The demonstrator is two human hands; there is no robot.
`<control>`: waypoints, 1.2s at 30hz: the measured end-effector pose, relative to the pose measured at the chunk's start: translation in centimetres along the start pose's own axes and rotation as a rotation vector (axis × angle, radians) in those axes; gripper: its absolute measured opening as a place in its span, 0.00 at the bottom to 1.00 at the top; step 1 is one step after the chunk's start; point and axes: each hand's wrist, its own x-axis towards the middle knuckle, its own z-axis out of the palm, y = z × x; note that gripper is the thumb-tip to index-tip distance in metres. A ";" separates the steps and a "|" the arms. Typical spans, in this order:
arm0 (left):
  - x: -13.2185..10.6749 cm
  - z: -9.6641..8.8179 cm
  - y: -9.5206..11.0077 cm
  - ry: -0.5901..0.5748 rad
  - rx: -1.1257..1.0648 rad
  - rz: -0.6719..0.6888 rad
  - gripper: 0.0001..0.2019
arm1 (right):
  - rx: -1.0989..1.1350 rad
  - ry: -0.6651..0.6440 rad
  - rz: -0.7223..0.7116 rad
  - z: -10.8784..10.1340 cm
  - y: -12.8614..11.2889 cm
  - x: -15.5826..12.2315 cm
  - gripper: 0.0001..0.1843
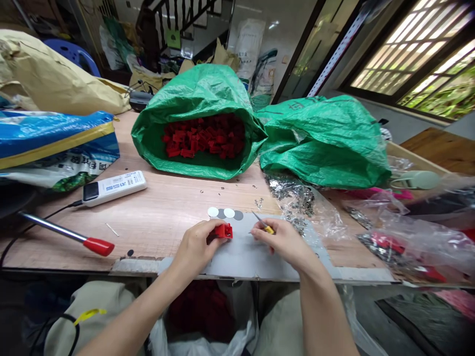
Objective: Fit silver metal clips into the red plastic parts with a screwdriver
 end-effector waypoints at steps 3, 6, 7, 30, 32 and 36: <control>0.0 -0.2 0.2 -0.014 0.043 0.005 0.12 | 0.101 -0.087 0.007 2.6 -1.3 0.6 0.12; 0.0 -0.3 0.3 -0.017 0.067 0.005 0.13 | 0.051 -0.065 0.011 4.1 -1.4 1.3 0.10; 0.0 -0.3 0.4 -0.018 0.069 0.006 0.13 | 0.036 -0.054 -0.004 4.4 -1.4 1.4 0.10; -0.1 -0.3 0.5 -0.018 0.087 0.021 0.09 | 0.229 -0.243 0.003 3.7 -0.8 1.9 0.15; -0.1 -0.2 0.5 -0.016 0.080 0.017 0.10 | 0.274 -0.285 -0.002 3.4 -0.6 1.9 0.17; -0.2 -0.1 0.1 -0.019 0.067 0.015 0.10 | 0.298 -0.271 0.012 3.5 -0.1 2.3 0.16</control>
